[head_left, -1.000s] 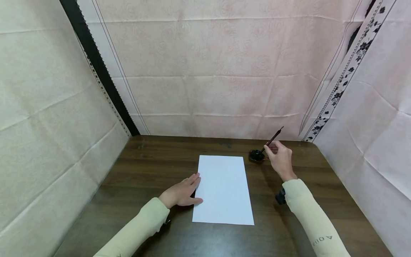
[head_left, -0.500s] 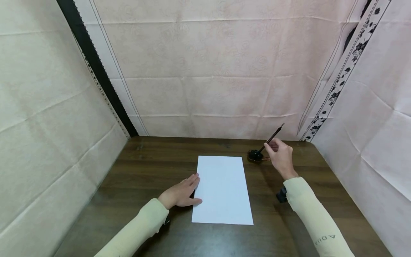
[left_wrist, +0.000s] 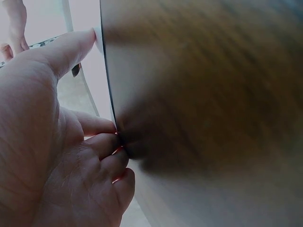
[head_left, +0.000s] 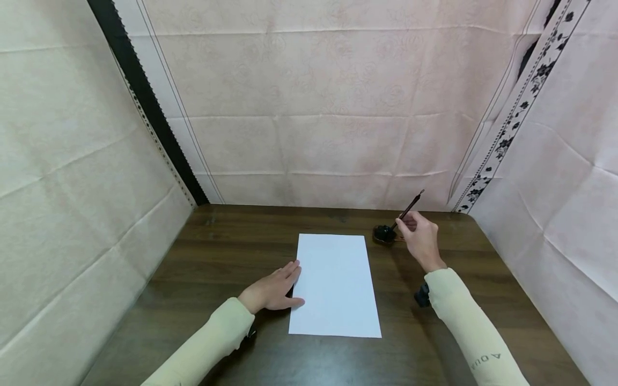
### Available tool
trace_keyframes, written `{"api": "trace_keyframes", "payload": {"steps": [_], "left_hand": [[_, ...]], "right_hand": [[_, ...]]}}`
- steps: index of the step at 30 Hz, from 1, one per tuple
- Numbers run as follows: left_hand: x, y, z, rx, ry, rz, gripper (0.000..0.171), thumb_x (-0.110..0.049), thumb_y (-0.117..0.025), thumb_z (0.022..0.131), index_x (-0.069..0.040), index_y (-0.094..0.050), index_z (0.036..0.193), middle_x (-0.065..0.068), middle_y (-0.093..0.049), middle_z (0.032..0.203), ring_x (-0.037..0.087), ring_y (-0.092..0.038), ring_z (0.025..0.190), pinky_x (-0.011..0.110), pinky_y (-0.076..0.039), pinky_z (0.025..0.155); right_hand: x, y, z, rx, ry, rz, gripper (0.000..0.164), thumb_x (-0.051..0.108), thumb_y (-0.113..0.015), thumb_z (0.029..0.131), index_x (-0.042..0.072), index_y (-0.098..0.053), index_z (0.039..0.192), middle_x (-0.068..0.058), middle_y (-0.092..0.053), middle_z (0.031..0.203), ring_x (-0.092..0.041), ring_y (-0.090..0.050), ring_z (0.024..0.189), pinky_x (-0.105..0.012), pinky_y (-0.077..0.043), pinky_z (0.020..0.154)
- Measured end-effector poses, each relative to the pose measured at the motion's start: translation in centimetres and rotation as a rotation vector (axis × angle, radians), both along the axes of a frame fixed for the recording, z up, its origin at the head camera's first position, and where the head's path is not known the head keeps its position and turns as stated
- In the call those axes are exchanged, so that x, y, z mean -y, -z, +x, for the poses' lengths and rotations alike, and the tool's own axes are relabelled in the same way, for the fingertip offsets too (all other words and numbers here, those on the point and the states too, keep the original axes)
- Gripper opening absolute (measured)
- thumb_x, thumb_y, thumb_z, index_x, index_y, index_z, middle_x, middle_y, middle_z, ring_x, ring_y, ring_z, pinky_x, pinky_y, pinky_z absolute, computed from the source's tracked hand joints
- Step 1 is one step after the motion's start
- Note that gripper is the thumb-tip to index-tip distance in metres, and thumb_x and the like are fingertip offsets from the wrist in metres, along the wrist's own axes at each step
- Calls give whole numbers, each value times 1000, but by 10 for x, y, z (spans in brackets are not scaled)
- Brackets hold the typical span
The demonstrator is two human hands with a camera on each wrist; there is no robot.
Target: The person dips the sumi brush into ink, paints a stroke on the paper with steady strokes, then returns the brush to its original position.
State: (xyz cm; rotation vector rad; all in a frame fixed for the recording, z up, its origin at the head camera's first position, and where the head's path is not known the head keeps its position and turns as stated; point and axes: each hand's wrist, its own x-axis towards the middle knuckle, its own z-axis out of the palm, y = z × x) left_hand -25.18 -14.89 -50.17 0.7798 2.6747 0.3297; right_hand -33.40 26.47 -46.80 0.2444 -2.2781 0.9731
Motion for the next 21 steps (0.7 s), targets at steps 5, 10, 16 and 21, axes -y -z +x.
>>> {"api": "trace_keyframes", "payload": {"steps": [5,10,16,21], "left_hand": [[0,0,0,1,-4,-1,95,-60,-60,102,-3,-23,168,13,-15,179,29,-17,166,49,-25,133],[-1,0,-1,3,-8,-1,95,-60,-60,102,-3,-23,168,13,-15,179,29,-17,166,48,-25,133],[0,1,-1,5,-14,-11,95,-61,-60,101,-3,-23,168,12,-15,179,29,-16,167,48,-25,134],[-1,1,-1,7,-14,-15,95,-61,-60,101,-4,-23,168,12,-15,179,28,-16,167,47,-25,134]], "right_hand": [[-1,-3,-2,-8,-6,-1,13,15,-75,100,2,-74,99,-18,-78,95,-33,-78,87,4,-40,72],[-2,-10,-4,-9,-8,5,14,16,-74,100,2,-74,99,-17,-78,95,-32,-77,87,2,-41,72],[-2,-20,-4,-18,1,32,14,16,-74,100,2,-74,100,-17,-79,96,-33,-78,88,2,-40,73],[-5,-25,-5,-29,10,40,14,15,-75,99,1,-74,100,-18,-79,95,-34,-78,87,3,-39,73]]}}
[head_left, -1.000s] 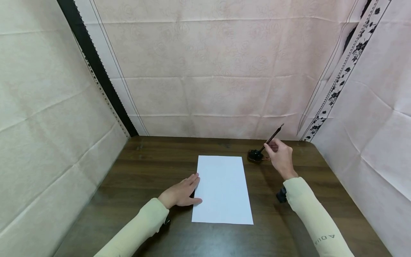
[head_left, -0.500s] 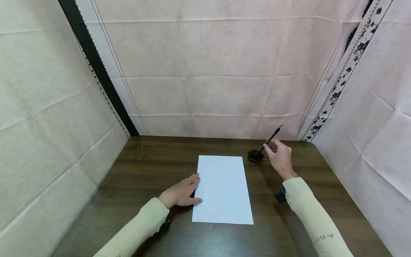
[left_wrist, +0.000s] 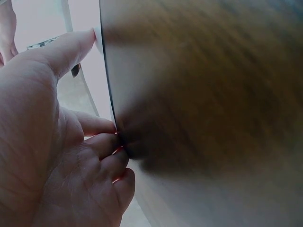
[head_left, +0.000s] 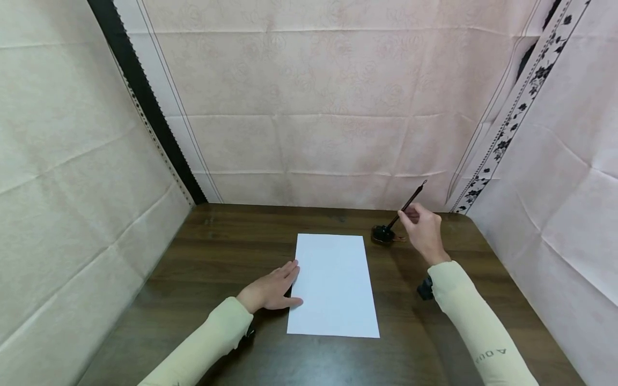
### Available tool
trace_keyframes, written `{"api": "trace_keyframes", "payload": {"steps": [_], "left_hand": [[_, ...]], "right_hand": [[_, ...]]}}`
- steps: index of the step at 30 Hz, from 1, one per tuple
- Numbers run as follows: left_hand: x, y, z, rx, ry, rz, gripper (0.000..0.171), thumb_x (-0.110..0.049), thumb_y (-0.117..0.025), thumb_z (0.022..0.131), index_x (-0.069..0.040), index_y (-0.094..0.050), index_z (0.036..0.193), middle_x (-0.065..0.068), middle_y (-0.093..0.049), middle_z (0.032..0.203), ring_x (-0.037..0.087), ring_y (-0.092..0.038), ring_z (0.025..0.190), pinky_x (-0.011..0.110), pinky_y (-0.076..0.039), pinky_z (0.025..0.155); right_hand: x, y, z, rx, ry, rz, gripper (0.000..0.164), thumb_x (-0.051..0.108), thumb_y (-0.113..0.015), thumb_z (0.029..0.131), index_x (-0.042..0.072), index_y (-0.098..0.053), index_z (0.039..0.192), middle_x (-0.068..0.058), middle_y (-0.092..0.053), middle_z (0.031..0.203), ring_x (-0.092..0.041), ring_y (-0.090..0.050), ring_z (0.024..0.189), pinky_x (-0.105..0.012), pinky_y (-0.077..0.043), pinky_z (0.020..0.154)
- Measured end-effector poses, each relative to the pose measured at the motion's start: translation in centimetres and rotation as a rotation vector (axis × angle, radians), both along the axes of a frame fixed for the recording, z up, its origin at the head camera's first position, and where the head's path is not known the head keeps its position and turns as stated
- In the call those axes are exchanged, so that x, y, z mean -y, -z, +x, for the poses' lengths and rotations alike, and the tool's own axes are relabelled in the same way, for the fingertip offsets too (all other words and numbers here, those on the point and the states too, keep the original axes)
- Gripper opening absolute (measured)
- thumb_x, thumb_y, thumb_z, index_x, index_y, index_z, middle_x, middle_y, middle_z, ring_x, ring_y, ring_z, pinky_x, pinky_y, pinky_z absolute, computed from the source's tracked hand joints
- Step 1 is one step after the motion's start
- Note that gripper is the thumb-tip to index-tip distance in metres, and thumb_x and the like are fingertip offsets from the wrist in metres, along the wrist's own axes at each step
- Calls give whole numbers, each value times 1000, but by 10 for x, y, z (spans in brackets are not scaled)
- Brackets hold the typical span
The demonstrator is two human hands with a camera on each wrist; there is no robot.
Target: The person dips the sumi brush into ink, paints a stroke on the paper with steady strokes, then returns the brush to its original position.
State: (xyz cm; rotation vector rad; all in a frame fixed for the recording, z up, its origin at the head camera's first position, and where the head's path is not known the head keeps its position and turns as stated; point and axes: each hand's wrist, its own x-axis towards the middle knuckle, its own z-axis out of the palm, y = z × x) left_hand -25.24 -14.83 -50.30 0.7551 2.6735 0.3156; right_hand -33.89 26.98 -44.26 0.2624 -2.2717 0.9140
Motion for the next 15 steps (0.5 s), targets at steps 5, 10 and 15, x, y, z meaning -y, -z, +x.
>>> {"api": "trace_keyframes", "payload": {"steps": [5,10,15], "left_hand": [[0,-1,1,2,-5,2,95,-61,-60,101,-4,-24,168,12,-15,179,28,-16,167,47,-24,134],[0,-1,1,2,-6,2,95,-61,-61,101,-5,-24,168,11,-15,179,28,-16,167,47,-24,134],[1,-1,1,7,-7,3,95,-61,-60,101,-5,-23,168,11,-14,179,28,-16,167,47,-24,134]], "right_hand": [[-2,-2,-2,-11,7,7,12,14,-76,98,1,-75,100,-18,-79,94,-34,-78,86,2,-39,71],[-3,-2,-4,-11,14,7,11,10,-77,97,0,-74,100,-18,-79,94,-34,-77,86,-6,-46,71],[-4,-2,-4,0,22,18,13,12,-76,98,0,-74,101,-19,-79,95,-35,-77,87,-13,-52,72]]}}
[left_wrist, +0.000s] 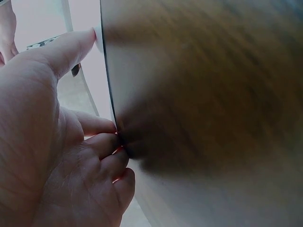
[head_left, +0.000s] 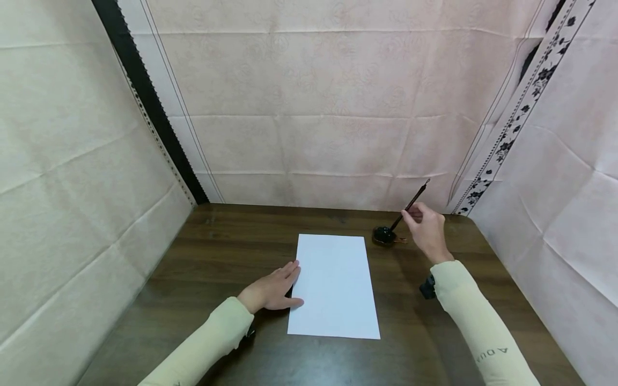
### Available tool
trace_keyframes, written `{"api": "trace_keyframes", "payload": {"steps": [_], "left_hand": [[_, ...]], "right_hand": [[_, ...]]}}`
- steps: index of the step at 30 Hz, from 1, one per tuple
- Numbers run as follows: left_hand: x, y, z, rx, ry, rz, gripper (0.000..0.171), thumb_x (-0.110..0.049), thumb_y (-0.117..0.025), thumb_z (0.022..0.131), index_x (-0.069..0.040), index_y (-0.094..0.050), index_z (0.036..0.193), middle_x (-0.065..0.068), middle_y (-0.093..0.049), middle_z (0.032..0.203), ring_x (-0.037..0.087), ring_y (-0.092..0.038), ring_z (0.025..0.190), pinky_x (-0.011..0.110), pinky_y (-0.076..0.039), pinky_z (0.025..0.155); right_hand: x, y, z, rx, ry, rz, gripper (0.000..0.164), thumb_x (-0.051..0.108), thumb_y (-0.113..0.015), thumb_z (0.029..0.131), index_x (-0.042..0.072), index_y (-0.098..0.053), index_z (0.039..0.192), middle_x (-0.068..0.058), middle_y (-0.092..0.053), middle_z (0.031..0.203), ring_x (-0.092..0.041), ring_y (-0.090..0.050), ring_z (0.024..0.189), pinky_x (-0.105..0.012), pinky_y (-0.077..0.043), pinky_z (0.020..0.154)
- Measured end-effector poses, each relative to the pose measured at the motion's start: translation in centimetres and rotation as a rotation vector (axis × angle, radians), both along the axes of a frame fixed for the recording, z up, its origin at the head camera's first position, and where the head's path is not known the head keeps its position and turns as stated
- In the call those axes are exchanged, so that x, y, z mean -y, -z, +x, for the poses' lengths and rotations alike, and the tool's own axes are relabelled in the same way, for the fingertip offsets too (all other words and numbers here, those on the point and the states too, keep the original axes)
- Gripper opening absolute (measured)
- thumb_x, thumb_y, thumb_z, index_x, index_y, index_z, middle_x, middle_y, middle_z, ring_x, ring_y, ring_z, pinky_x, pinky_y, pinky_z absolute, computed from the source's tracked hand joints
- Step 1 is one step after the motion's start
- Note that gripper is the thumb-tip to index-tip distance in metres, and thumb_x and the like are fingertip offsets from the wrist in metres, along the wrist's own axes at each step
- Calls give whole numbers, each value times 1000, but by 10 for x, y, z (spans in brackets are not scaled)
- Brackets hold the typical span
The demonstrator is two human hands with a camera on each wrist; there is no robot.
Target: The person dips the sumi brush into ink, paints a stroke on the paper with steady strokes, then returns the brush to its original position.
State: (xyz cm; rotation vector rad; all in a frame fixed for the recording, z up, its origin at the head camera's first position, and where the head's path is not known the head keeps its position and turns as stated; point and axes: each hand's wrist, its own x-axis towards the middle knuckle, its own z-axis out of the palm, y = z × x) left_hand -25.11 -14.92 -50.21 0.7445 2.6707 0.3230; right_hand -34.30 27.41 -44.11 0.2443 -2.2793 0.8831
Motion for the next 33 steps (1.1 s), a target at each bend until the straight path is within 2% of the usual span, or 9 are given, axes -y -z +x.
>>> {"api": "trace_keyframes", "payload": {"steps": [10,19,33], "left_hand": [[0,1,0,0,-6,0,96,-61,-61,101,-5,-23,168,10,-14,179,27,-16,167,46,-24,134],[0,0,-1,3,-3,8,96,-61,-60,101,-5,-23,168,11,-14,179,28,-16,167,47,-24,134],[0,0,-1,10,-5,6,96,-61,-61,101,-5,-22,168,11,-13,180,28,-15,167,47,-24,134]], "right_hand": [[-5,8,-2,13,-1,-18,13,14,-75,99,1,-74,100,-20,-79,95,-35,-78,88,3,-38,72],[-7,12,-4,19,4,-35,15,13,-73,100,-2,-73,101,-22,-79,97,-37,-78,88,5,-37,71],[-10,8,-1,21,15,-18,17,13,-73,101,-3,-73,102,-23,-78,97,-37,-78,88,4,-37,71]]}}
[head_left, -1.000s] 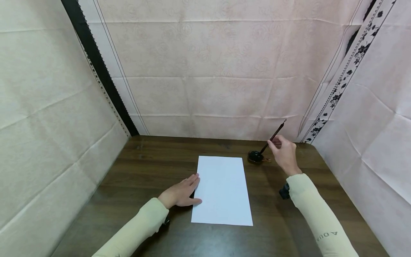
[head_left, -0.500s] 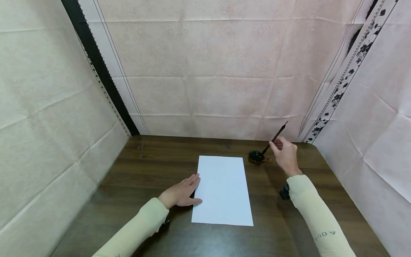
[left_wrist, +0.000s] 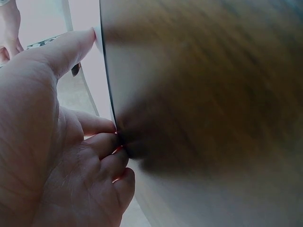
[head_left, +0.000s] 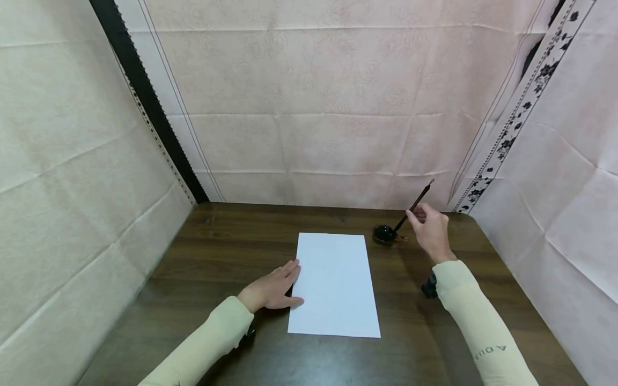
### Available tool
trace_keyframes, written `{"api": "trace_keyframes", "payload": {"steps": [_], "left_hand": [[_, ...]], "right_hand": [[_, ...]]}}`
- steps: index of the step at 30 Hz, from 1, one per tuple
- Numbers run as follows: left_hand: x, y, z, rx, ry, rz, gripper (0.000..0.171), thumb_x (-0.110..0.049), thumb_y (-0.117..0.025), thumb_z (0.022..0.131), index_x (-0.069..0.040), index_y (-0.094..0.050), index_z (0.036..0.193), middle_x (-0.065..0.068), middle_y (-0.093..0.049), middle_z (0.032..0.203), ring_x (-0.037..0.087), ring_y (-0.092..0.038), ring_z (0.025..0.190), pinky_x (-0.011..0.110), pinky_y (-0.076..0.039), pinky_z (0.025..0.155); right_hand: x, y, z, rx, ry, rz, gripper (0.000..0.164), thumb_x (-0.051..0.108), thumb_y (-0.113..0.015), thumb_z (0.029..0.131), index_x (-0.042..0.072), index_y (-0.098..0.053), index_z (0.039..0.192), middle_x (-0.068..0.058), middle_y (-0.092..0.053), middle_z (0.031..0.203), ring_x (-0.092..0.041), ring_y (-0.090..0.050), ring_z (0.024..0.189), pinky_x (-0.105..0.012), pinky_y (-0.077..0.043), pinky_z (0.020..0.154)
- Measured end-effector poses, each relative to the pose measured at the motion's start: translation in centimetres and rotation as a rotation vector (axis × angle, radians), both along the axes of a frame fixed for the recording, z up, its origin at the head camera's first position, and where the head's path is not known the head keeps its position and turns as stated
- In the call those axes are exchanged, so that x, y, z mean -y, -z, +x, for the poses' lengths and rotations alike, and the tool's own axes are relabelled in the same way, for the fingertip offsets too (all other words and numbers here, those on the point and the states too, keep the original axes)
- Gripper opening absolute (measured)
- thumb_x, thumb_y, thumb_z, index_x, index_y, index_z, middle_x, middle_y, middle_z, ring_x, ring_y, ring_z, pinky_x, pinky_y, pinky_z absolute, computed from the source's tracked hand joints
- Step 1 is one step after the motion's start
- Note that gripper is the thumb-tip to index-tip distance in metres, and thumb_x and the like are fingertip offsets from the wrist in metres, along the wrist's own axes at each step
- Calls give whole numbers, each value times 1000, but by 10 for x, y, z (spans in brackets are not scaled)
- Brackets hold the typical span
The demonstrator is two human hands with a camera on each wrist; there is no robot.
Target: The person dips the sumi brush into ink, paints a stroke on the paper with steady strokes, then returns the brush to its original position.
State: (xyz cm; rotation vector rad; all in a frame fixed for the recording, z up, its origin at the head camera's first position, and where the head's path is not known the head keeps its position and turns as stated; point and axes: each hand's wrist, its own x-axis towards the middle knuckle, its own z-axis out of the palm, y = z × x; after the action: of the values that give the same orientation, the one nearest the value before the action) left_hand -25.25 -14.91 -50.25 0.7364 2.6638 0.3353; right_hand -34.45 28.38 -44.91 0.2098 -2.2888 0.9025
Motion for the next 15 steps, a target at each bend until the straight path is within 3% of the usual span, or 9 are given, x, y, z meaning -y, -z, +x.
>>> {"api": "trace_keyframes", "payload": {"steps": [15], "left_hand": [[-1,-3,1,-6,1,4,95,-59,-61,101,-4,-23,168,12,-14,179,29,-16,167,48,-24,134]], "right_hand": [[7,-18,3,-25,-32,19,13,11,-75,98,-1,-74,102,-21,-78,97,-36,-77,88,3,-38,73]]}}
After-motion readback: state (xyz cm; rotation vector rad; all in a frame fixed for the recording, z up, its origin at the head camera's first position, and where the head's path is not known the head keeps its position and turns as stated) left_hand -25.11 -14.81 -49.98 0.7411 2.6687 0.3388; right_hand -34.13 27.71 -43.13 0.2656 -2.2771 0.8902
